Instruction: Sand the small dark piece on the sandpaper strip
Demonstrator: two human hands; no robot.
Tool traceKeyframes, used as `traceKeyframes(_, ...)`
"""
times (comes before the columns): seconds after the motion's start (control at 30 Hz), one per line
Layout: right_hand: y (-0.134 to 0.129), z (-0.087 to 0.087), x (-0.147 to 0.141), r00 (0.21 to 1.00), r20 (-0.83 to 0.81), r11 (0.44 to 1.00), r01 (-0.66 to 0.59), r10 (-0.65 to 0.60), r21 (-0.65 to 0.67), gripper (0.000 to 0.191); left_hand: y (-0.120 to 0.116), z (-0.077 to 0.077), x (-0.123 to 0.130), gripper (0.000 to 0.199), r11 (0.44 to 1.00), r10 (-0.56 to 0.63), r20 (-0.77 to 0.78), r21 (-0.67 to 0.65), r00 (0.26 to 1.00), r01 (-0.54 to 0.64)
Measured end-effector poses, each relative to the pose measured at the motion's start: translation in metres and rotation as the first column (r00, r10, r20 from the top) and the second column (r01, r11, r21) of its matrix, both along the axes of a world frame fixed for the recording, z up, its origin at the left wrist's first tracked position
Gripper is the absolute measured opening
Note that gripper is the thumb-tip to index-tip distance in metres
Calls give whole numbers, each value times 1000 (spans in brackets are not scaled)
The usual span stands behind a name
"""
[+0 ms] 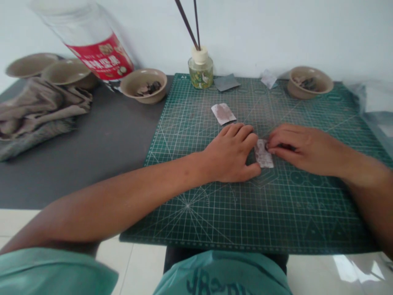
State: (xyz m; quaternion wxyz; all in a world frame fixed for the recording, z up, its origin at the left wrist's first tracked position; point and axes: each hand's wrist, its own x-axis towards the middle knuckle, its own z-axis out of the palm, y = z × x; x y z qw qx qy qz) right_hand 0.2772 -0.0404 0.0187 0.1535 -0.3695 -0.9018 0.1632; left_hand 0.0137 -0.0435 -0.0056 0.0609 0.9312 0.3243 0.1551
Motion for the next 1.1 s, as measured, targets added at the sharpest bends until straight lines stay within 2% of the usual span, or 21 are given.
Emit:
traceKeyframes(0.13, -8, 0, -5, 996, -5, 994, -94, 94, -62, 19, 0, -1, 0, 51, 1000, -5, -1, 7, 1000, 5)
traceKeyframes(0.27, -4, -3, -9, 999, 41, 999, -5, 3, 46, 23, 1, -1, 0, 49, 1000, -1, -1, 7, 1000, 1)
traceKeyframes(0.33, -1, -2, -6, 999, 27, 998, 33, -34, 56, 20, 1, 0, 0, 50, 1000, 1, -3, 6, 1000, -1)
traceKeyframes(0.47, -6, 2, -6, 998, -27, 994, -62, 60, -93, 16, 0, 1, 0, 53, 1000, -8, -7, 2, 1000, 8)
traceKeyframes(0.53, -9, 1, -10, 996, -30, 989, -89, 86, -122, 18, 0, 1, 0, 51, 1000, -11, -6, 4, 1000, 11)
traceKeyframes(0.67, -2, -1, -9, 1000, 6, 1000, 21, -21, -2, 18, 1, 0, 0, 49, 1000, 0, -1, 11, 1000, 0)
traceKeyframes(0.73, 1, 2, -2, 999, 13, 999, 39, -39, 4, 16, 1, 0, 0, 52, 1000, 2, -10, 8, 1000, -2)
traceKeyframes(0.87, -6, 5, -1, 998, -22, 992, -59, 57, -109, 15, 0, 0, 0, 52, 1000, -7, -11, 8, 1000, 7)
traceKeyframes(0.93, -11, 3, -6, 997, -17, 991, -77, 76, -110, 17, 0, 0, 0, 51, 1000, -10, -3, 13, 1000, 10)
traceKeyframes(1.1, -2, -1, -7, 998, 29, 998, 58, -58, 18, 17, 1, 0, 0, 51, 1000, 1, -5, 13, 1000, -1)
